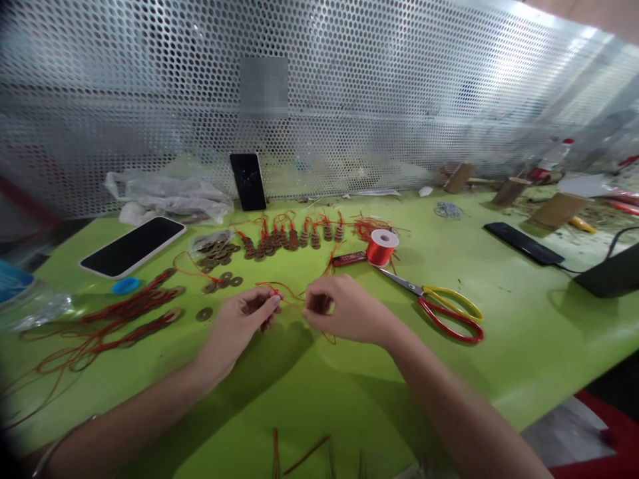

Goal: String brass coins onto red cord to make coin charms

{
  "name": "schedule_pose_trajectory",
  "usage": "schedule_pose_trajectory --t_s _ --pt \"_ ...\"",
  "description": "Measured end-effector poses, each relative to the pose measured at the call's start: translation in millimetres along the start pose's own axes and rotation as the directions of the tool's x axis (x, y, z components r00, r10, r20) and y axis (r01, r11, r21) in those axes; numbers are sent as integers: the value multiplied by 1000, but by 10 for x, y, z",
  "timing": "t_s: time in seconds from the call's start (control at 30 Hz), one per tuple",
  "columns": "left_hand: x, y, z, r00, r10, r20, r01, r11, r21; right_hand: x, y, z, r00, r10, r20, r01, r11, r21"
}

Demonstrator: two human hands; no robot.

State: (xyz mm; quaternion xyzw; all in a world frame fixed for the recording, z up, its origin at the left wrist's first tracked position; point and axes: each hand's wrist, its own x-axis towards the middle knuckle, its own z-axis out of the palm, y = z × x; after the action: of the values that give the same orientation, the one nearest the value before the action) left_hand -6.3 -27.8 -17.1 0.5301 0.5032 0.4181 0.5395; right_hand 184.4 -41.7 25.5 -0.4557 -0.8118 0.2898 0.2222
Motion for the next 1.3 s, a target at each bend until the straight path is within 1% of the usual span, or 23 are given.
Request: schedule_pose_trajectory --t_s 0.13,0.3,0.4,0.53,0.6,0.73,0.8,0.87,0.93,1.0,1.03,1.07,1.1,1.13,1.2,1.23,1.3 --pt "-15 16 10 1000 6 8 -6 1000 -1 -11 11 -25 999 -11 31 11 1000 -14" --pt "-36 38 22 999 -2 34 3 999 -37 -5 33 -58 1000 -9 17 9 1000 -20" --pt "-49 34 34 999 -1 50 3 999 -41 -16 37 -89 998 -11 58 13 999 -36" --pt "-64 14 40 996 1 86 1 1000 -30 -27 59 -103 989 15 145 -6 998 -65" --pt "-75 8 40 994 -1 106 3 1000 -17 -14 76 -92 990 29 137 -24 999 -42" --pt "-99 8 49 983 20 181 -18 1000 -15 45 95 -14 999 46 -17 -45 997 64" --pt "-107 7 58 977 31 212 -25 999 -32 73 106 51 998 52 -46 -46 990 134" --pt "-111 3 63 974 31 224 -22 999 -44 89 130 120 995 71 -74 -53 974 222" --pt "-111 -3 64 974 29 225 -18 998 -52 94 163 171 979 114 -169 -62 956 287" --pt "-110 -7 63 975 26 219 -15 999 -52 90 185 188 935 150 -321 -57 958 283" --pt "-110 -7 63 976 26 215 -15 999 -52 86 185 182 911 140 -388 -46 969 243" --pt "-110 -3 63 978 27 209 -16 999 -51 82 176 170 897 104 -429 -26 982 185" --pt "-110 2 65 979 26 202 -16 999 -51 79 158 155 900 48 -434 4 993 120" --pt "-110 9 66 980 24 196 -14 999 -50 77 133 139 915 -14 -404 44 997 64" --pt "-108 22 66 982 20 187 -11 999 -50 79 83 120 955 -96 -281 109 994 31" --pt "-106 25 65 982 20 187 -11 999 -50 82 64 120 969 -99 -227 114 992 55" --pt "-101 24 59 980 19 197 -9 999 -50 91 54 134 986 -43 -161 66 988 140"
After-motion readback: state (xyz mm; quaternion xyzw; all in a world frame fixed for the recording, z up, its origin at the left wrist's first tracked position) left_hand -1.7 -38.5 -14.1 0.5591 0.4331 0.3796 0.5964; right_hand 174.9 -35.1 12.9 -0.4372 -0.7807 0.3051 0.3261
